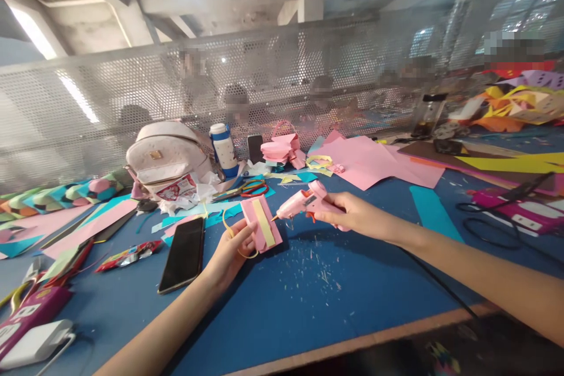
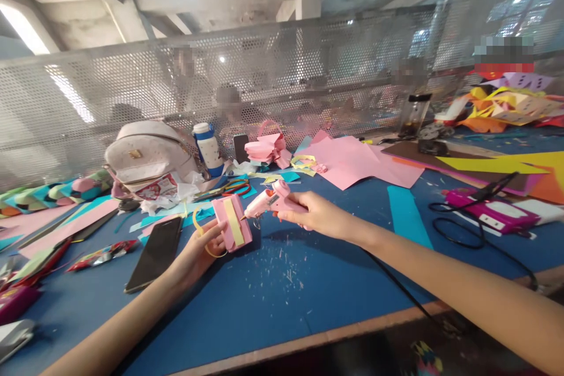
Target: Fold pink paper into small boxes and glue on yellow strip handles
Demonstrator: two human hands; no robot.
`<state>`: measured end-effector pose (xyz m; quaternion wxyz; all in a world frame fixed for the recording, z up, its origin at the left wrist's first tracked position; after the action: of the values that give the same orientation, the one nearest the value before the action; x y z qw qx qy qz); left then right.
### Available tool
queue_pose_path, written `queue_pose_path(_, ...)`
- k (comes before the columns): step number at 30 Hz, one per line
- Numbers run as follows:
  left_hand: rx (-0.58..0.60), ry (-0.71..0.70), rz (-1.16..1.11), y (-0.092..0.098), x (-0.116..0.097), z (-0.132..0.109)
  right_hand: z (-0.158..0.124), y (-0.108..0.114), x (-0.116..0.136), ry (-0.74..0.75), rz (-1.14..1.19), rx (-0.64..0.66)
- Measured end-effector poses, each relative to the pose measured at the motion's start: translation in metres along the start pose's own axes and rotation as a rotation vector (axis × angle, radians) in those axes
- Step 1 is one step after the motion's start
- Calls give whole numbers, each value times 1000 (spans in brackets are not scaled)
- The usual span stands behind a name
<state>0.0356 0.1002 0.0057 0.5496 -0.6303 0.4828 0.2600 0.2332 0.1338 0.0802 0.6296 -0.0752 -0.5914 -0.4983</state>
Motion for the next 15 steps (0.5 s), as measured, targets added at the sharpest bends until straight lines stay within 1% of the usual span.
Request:
queue_pose_path(2, -4, 2, 9, 0, 0, 0, 4, -4, -1, 30, -1, -5)
queue_pose_path(7, 3, 6, 14, -2, 0, 0, 11, -4, 2, 90, 7, -17)
queue_pose_path(12, 10, 6, 15, -4, 0, -1, 11, -4, 15, 153, -128, -31)
queue_pose_path(15, 23, -2, 31, -6, 0, -2, 9, -8, 20, 146, -162, -19)
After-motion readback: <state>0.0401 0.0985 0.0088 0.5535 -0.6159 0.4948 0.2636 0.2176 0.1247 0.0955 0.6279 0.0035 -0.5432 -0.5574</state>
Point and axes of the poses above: each hand's wrist, its own z-axis towards the middle knuckle, its own y-axis out of the back of the hand, x = y × z, the point moved 10 cm from there along z, towards the middle knuckle, and after that the axes turned 14 degrees about y, right-handed, at the moved point
